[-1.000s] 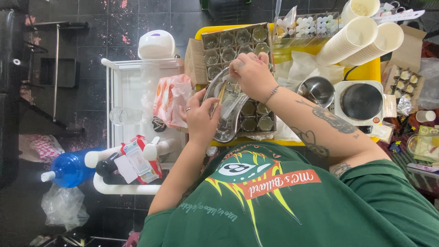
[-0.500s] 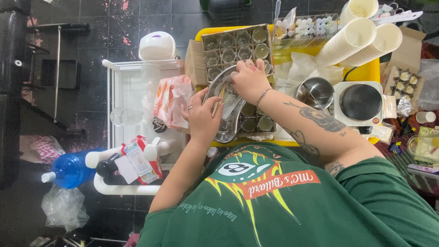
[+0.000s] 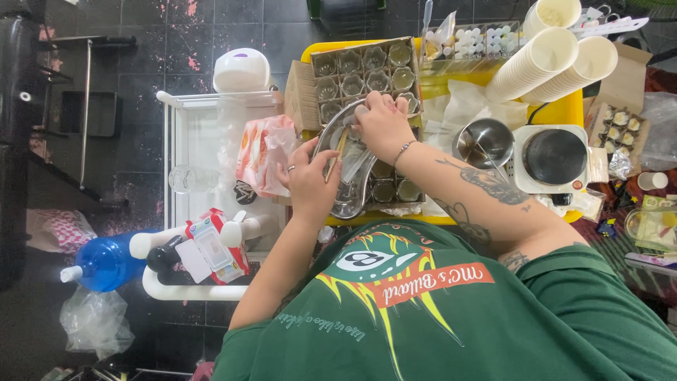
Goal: Placing candle wicks into small glass containers.
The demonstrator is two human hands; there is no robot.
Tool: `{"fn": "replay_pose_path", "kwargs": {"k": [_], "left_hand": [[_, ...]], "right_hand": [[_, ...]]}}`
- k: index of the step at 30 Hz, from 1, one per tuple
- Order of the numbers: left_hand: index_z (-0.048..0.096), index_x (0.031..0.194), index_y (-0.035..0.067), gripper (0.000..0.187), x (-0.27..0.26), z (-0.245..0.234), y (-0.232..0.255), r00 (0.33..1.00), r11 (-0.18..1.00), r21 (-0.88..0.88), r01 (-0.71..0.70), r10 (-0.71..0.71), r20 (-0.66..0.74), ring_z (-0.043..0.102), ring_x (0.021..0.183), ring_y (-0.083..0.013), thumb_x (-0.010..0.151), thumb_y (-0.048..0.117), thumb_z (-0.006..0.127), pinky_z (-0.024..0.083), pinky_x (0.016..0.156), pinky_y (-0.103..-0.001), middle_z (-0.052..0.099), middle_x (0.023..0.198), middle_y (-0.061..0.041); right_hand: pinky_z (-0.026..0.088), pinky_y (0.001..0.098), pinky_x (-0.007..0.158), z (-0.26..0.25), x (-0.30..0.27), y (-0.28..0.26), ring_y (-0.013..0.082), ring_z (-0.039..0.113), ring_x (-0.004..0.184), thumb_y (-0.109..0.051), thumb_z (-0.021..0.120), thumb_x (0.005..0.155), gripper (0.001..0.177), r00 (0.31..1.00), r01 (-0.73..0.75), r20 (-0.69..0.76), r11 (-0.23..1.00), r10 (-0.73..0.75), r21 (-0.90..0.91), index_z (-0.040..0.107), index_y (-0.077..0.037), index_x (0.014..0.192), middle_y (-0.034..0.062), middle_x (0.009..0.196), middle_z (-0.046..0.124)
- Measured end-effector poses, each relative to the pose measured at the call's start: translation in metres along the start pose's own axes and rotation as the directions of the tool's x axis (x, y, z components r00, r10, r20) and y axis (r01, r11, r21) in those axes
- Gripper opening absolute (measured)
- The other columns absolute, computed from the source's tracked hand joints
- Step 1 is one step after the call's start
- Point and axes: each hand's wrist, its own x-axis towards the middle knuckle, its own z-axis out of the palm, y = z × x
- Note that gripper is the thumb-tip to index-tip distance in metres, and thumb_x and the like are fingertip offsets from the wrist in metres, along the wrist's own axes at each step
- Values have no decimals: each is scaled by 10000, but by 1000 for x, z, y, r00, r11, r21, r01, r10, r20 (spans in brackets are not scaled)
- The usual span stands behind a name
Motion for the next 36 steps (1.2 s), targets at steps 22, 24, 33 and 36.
{"fn": "replay_pose_path", "kwargs": {"k": [22, 24, 33, 36], "left_hand": [[764, 1088, 198, 199, 26, -31, 53, 912, 881, -269, -390, 409, 16, 650, 1127, -186, 906, 277, 788, 302, 1114, -467, 728, 1132, 38], [775, 1047, 196, 159, 25, -27, 54, 919, 875, -319, -364, 393, 30, 654, 1109, -182, 896, 245, 780, 311, 1102, -450, 727, 1105, 35], [753, 1100, 133, 197, 24, -13, 55, 960, 837, -474, -273, 268, -80, 662, 1123, -216, 915, 187, 791, 478, 1017, -347, 728, 1132, -43], [736, 1133, 61, 180, 16, 1, 53, 986, 670, -740, 60, 74, 148, 647, 1045, -134, 970, 138, 743, 501, 936, -271, 716, 1121, -30]], "right_hand": [[451, 207, 800, -67, -65, 17, 13, 519, 894, -245, 616, 1045, 175, 859, -467, 492, 178, -143, 866, 648, -78, 1088, -72, 956, 596], [456, 198, 847, -70, -69, 16, 4, 542, 941, -248, 612, 1029, 195, 852, -486, 498, 113, -162, 867, 652, -81, 1123, -75, 1003, 629], [471, 229, 769, -99, -97, 2, 67, 511, 866, -258, 821, 838, 550, 971, -232, 183, 419, 154, 878, 587, -119, 1316, -29, 1129, 561], [489, 272, 903, -114, -110, -12, 157, 563, 999, -293, 896, 792, 597, 978, 77, -196, 772, 63, 631, 605, -149, 1293, 57, 1252, 528]]}}
